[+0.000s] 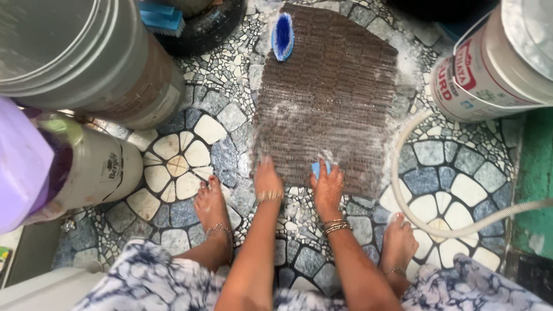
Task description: The person washes a mat by wetting it with water from a hose and scrubbing soap across its surface by hand.
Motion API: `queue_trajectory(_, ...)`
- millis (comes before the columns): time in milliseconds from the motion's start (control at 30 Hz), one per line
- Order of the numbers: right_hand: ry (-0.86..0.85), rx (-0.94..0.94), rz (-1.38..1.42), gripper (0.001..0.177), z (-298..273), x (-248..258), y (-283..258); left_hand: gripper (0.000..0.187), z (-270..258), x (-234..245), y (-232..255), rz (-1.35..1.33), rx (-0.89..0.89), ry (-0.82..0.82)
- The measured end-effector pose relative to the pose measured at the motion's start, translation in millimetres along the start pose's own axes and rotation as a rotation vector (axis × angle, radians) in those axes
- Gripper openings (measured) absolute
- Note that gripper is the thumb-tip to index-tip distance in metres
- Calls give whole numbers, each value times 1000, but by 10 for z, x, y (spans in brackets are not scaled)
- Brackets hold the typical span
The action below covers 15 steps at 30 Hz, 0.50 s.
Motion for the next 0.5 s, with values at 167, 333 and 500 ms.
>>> queue_trajectory(167,24,216,68,60,79,-24,-749,100,-389,88,-202,30,37,-41)
queue_trajectory(333,135,857,188,65,57,290,-1460,118,-659,188,-334,81,162,-141)
queue_trajectory(500,59,283,14,58,647,208,-986,117,-634,218,-298,3,22,18)
Point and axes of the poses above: each hand's wrist, its own z-axis towards the middle knuckle, its own x-axis out of the back of the hand, y = z × x, the point moved 10 cm from there along z, towards the middle knuckle, and after that the axes turned 13 degrees about -z, right-handed, at the moved point
